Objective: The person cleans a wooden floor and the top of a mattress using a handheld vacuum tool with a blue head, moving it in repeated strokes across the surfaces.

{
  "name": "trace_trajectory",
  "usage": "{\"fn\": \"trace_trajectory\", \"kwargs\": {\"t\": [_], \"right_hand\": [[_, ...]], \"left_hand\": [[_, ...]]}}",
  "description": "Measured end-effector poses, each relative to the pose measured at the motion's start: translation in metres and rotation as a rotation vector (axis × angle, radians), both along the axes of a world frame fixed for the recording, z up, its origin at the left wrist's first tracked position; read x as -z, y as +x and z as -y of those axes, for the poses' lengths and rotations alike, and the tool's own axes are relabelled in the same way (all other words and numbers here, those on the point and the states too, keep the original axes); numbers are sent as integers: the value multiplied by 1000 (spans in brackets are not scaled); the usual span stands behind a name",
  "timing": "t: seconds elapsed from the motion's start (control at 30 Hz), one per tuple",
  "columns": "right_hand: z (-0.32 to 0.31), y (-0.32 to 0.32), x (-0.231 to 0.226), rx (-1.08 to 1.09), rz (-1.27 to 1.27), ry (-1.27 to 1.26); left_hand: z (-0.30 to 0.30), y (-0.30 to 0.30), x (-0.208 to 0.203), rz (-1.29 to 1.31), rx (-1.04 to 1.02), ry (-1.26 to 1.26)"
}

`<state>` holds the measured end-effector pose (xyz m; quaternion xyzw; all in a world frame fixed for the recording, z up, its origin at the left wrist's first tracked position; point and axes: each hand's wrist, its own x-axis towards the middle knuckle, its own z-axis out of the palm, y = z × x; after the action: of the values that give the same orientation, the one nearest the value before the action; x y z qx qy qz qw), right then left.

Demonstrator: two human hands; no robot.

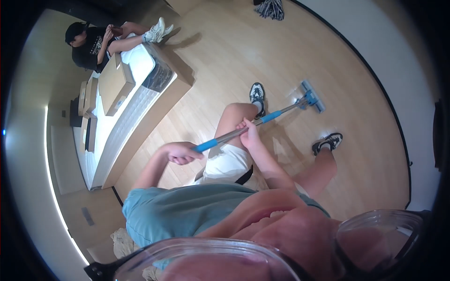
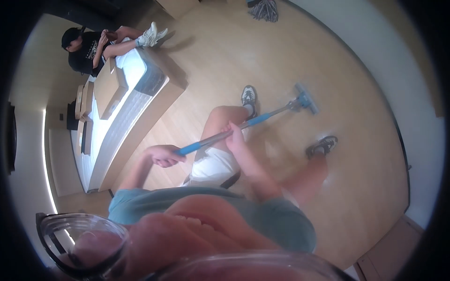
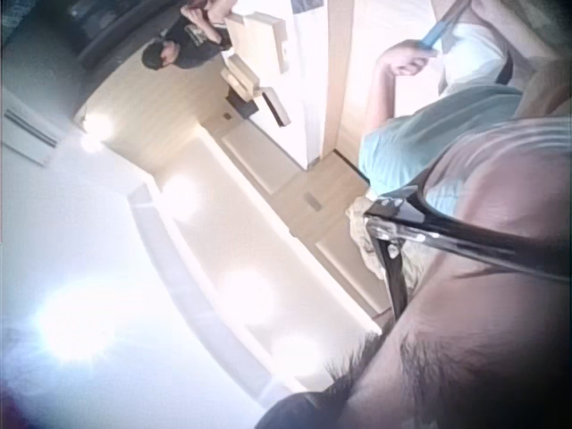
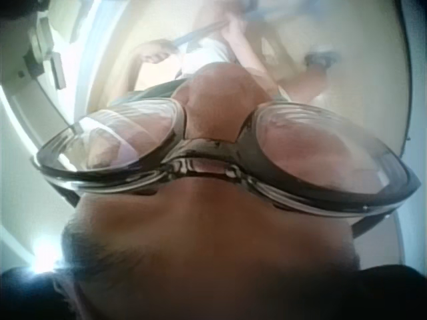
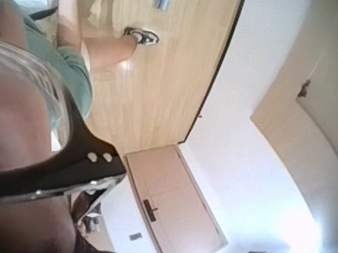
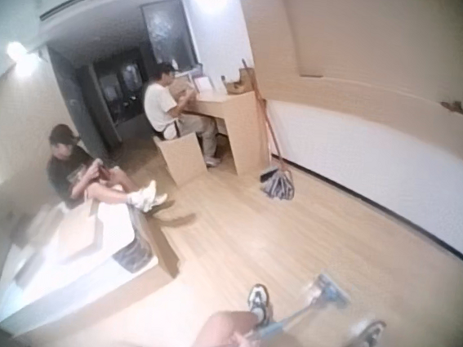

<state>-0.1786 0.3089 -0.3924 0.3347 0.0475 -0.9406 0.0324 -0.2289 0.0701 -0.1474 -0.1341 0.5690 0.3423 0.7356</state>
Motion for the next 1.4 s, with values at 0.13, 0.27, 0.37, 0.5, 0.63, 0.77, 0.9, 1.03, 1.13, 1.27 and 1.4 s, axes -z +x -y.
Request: {"fn": "trace_trajectory", "kwargs": {"t": [0.13,0.27,0.37,0.5,0.63,0.77,0.9,1.03,1.13,1.27,1.4], "right_hand": [[28,49,-17,-16,168,-145],[14,96,3,81,132,-21],[-9,138,40,260,312,109],[-62,179,55,354,662,495],[-151,182,81,418,648,615],[-290,175,137,200,917,1113],[-441,166,190,-282,945,1526],[-671,228,241,-825,856,2368],[-726,186,244,-810,928,1948],[-742,175,243,-895,873,1902],[-731,184,222,-939,861,1877]], "left_hand": [[24,23,-40,-95,155,0],[10,58,-3,-42,228,100],[-17,102,57,161,173,267],[-72,190,126,-9,-78,340],[-163,185,160,355,-178,311],[-281,193,203,470,-291,135],[-417,198,272,429,-300,142],[-615,209,254,471,-305,186],[-701,184,267,420,-369,308],[-761,182,266,550,-463,294],[-741,210,248,473,-438,243]]}}
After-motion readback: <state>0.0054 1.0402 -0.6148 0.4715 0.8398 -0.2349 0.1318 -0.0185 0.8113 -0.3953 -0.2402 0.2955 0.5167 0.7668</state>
